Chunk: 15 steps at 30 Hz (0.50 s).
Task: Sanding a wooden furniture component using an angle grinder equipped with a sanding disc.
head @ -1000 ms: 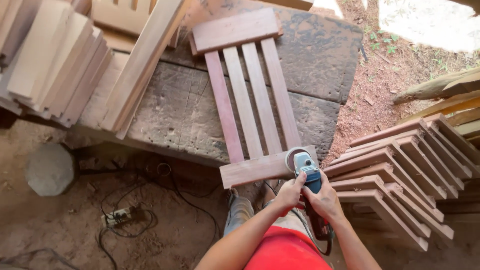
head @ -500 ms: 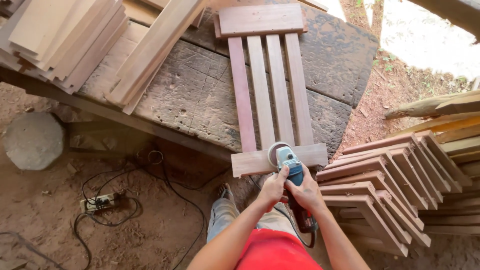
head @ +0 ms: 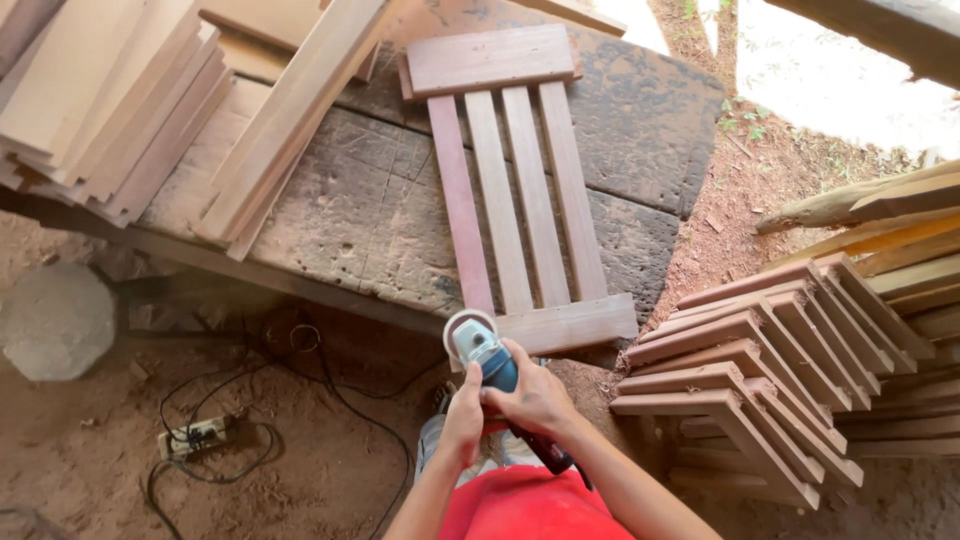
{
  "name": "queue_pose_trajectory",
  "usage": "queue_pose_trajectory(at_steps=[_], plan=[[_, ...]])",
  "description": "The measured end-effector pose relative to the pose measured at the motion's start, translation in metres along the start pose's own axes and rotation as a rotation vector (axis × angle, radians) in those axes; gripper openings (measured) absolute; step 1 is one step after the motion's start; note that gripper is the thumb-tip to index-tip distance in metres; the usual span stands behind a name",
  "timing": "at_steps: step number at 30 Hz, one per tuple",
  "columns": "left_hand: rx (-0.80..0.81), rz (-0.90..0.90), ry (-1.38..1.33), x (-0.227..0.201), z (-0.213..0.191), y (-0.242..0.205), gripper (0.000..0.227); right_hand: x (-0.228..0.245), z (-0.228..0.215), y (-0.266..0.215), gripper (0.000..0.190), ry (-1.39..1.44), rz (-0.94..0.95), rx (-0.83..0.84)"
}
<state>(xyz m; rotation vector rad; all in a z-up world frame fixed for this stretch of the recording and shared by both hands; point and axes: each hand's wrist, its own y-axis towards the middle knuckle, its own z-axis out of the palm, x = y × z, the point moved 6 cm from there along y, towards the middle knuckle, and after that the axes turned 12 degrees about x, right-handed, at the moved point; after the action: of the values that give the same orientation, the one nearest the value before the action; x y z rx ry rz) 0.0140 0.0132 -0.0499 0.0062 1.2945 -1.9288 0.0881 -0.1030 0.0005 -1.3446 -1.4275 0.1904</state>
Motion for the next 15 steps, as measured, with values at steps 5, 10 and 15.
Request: queue_pose_trajectory(at_steps=[5,10,15], plan=[[0.058,-0.004,0.004,0.017,0.026,0.016,0.058,-0.035,-0.018,-0.004,0.091,-0.014,0.023,-0.007],[0.196,-0.153,0.175,0.028,0.082,0.038,0.059,-0.087,-0.054,-0.013,0.086,0.040,0.105,-0.090],[0.302,-0.193,0.246,0.044,0.116,0.065,0.059,-0.109,-0.088,-0.024,0.084,0.126,0.184,-0.118]])
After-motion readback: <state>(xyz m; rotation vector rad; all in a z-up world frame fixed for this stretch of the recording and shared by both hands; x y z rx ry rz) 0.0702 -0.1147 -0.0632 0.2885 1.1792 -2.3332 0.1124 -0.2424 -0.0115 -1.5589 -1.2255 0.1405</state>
